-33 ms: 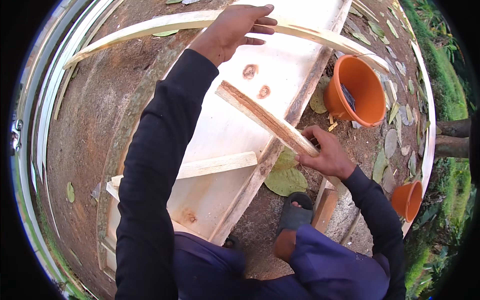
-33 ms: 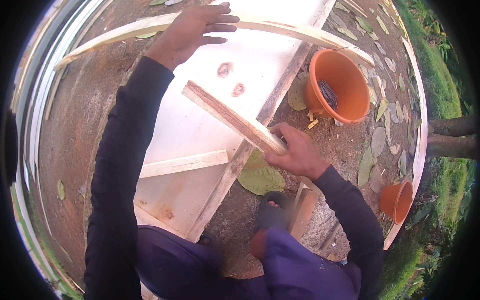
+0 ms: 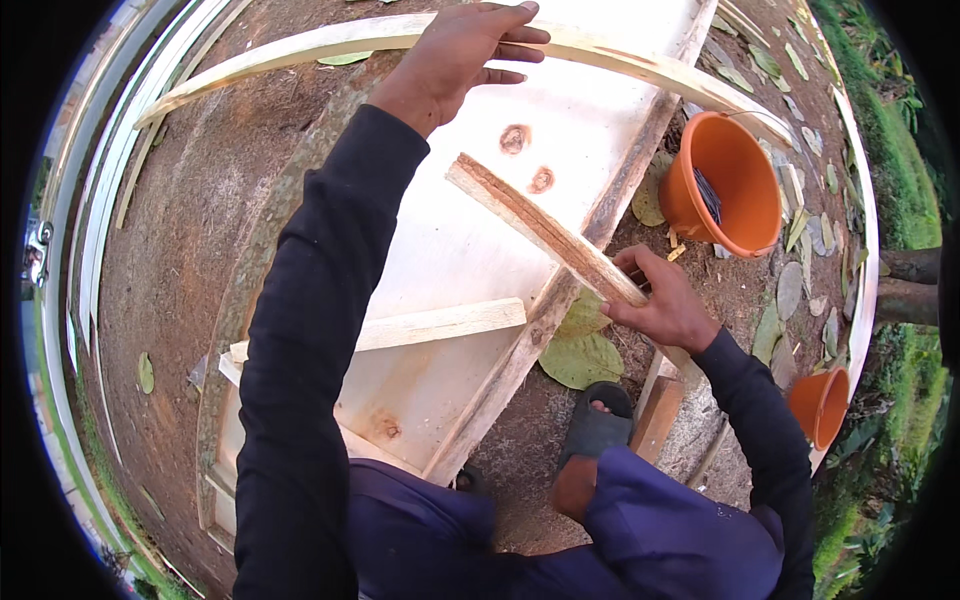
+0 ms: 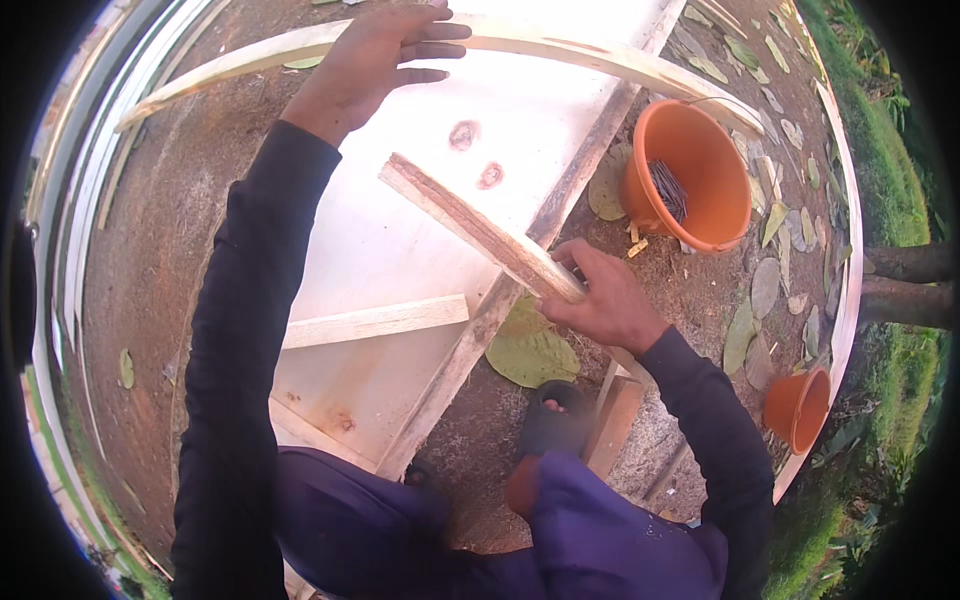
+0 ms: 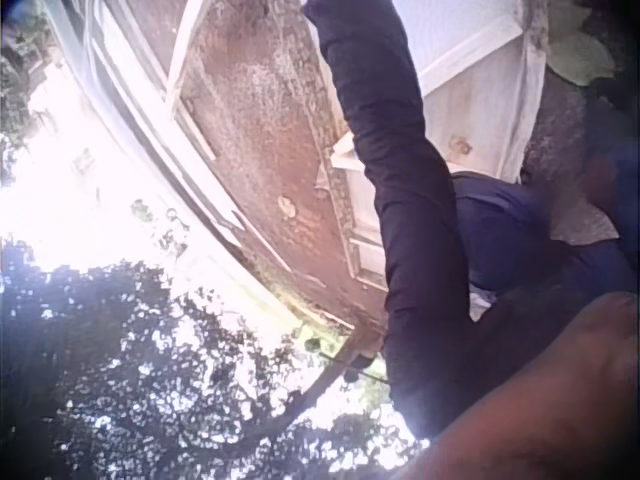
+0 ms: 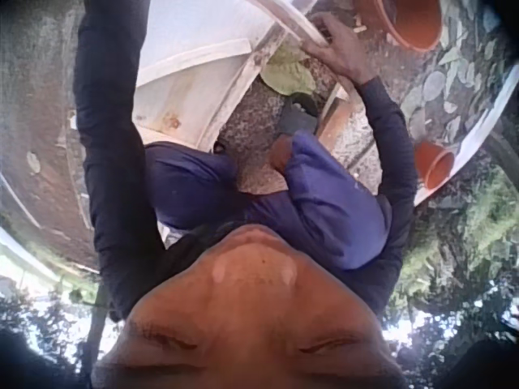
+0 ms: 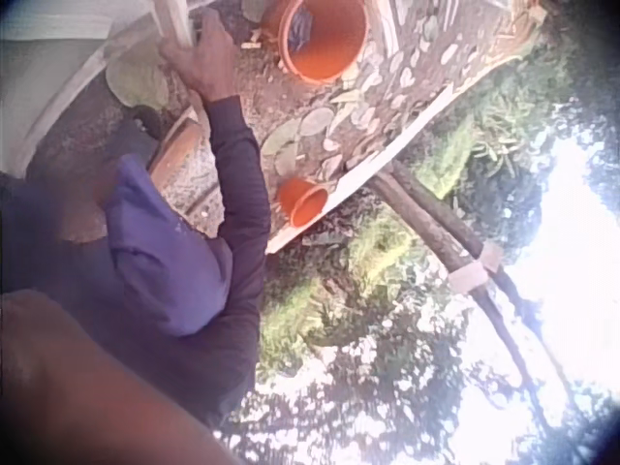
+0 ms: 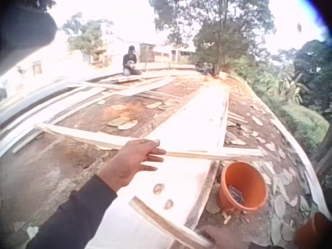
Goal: The person assembles a wooden frame by positioning planks and securing them with nails. They use a hammer to drive nails into the wood and adjust the pieces to fit together.
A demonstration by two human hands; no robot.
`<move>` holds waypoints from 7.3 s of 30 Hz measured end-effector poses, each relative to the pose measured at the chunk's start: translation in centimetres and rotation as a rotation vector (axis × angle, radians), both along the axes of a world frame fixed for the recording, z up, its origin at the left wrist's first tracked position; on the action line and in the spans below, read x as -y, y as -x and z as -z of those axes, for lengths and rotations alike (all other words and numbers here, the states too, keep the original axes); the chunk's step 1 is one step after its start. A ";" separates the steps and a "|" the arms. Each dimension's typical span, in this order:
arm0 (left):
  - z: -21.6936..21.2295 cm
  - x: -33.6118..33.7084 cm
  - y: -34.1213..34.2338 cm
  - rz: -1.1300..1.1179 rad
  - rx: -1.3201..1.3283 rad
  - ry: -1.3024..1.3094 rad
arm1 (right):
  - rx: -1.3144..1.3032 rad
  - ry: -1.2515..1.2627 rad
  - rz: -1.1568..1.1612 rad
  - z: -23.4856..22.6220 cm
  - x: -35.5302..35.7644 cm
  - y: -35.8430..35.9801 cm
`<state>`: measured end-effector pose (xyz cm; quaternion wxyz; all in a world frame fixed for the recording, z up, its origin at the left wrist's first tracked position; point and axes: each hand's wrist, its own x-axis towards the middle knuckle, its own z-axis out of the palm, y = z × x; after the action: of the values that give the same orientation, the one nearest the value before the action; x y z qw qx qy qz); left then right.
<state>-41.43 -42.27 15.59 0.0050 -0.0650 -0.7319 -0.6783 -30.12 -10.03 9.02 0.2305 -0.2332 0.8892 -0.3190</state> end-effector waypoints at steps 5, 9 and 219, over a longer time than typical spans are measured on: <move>3.8 7.9 -6.7 -0.456 0.090 0.028 | 0.005 0.049 -0.086 1.2 3.4 3.9; 10.4 8.4 -16.3 -0.397 0.195 0.564 | -0.013 0.086 -0.166 1.8 8.7 5.8; 16.1 -5.1 -11.4 0.369 -0.287 1.289 | -0.351 0.089 1.020 8.7 -12.8 -15.3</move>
<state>-30.06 -37.20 -0.49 -0.0532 -0.2679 -0.9585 -0.0814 -14.78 2.72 0.31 -0.1158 0.1685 0.9004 -0.3839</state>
